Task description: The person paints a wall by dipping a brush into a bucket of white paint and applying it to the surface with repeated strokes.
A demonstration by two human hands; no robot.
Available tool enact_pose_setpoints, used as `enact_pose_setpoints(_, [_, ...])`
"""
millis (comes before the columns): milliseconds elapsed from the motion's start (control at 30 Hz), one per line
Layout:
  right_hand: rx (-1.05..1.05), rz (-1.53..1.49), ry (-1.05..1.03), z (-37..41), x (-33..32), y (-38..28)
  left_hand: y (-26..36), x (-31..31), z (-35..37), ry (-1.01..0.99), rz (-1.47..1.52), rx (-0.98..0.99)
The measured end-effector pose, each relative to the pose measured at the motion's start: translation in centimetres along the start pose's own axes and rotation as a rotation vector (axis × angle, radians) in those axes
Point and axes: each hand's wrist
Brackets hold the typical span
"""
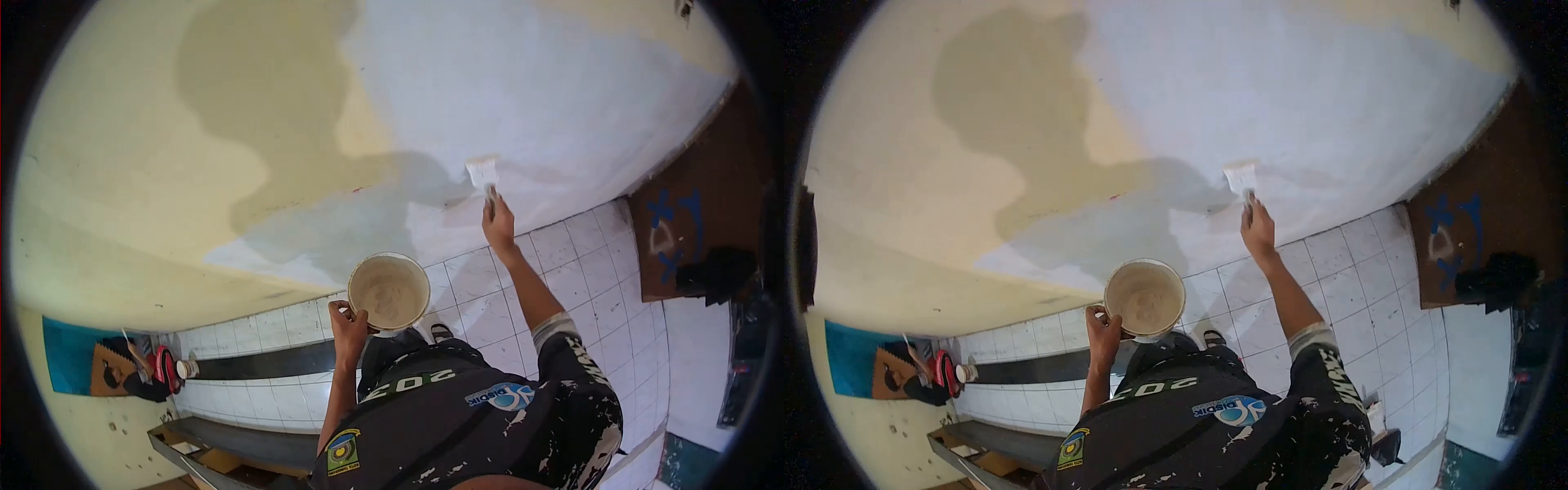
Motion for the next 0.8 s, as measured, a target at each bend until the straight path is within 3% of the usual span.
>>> enact_pose_setpoints(67, [0.301, -0.058, -0.219, 3.6, 0.8, -0.2, -0.1, -1.3, 0.1, 0.009, -0.011, -0.012])
enact_pose_setpoints(100, [0.301, -0.06, -0.234, 4.4, 0.9, -0.5, -0.2, -1.8, -0.1, 0.007, -0.061, 0.001])
enact_pose_setpoints(167, [1.174, -0.863, -0.394, 6.7, 0.5, -1.5, -0.4, -2.7, -0.3, -0.02, -0.066, 0.014])
enact_pose_setpoints(333, [1.249, -1.15, -0.544, 8.6, -3.4, -10.1, -1.5, -6.2, -1.8, -0.052, -0.258, 0.165])
enact_pose_setpoints(400, [1.069, -1.196, -0.729, 8.0, -5.3, -15.9, 0.1, -8.1, -1.9, -0.094, -0.361, 0.136])
enact_pose_setpoints(433, [1.095, -1.177, -0.749, 7.2, -6.3, -18.8, 0.1, -9.2, -2.4, -0.09, -0.347, 0.106])
enact_pose_setpoints(500, [0.907, -0.882, -1.053, 5.9, -6.6, -23.5, -0.3, -11.5, -3.1, -0.201, -0.378, 0.078])
enact_pose_setpoints(533, [0.922, -0.87, -1.061, 6.2, -5.4, -24.5, -0.1, -12.4, -3.2, -0.206, -0.368, 0.064])
enact_pose_setpoints(600, [0.391, -0.647, -1.287, 6.5, -2.7, -26.5, 0.6, -14.1, -3.5, -0.262, -0.476, 0.138])
enact_pose_setpoints(633, [0.357, -0.454, -1.361, 5.8, -1.8, -29.5, 0.8, -14.9, -3.7, -0.285, -0.527, 0.149])
enact_pose_setpoints(667, [0.378, -0.446, -1.368, 6.6, 0.3, -30.6, 0.8, -15.8, -3.8, -0.299, -0.519, 0.135])
enact_pose_setpoints(733, [0.017, -0.007, -1.437, 9.4, 4.8, -31.4, 0.2, -17.6, -3.9, -0.349, -0.522, 0.205])
enact_pose_setpoints(800, [-0.022, 0.114, -1.509, 11.2, 9.0, -33.1, -0.7, -19.3, -4.2, -0.386, -0.517, 0.193])
Point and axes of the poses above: each hand's wrist, its own z-axis away from the middle knuckle, its own x-axis out of the palm, y = z × x, and after that the axes turned 8 degrees about -y, right-handed
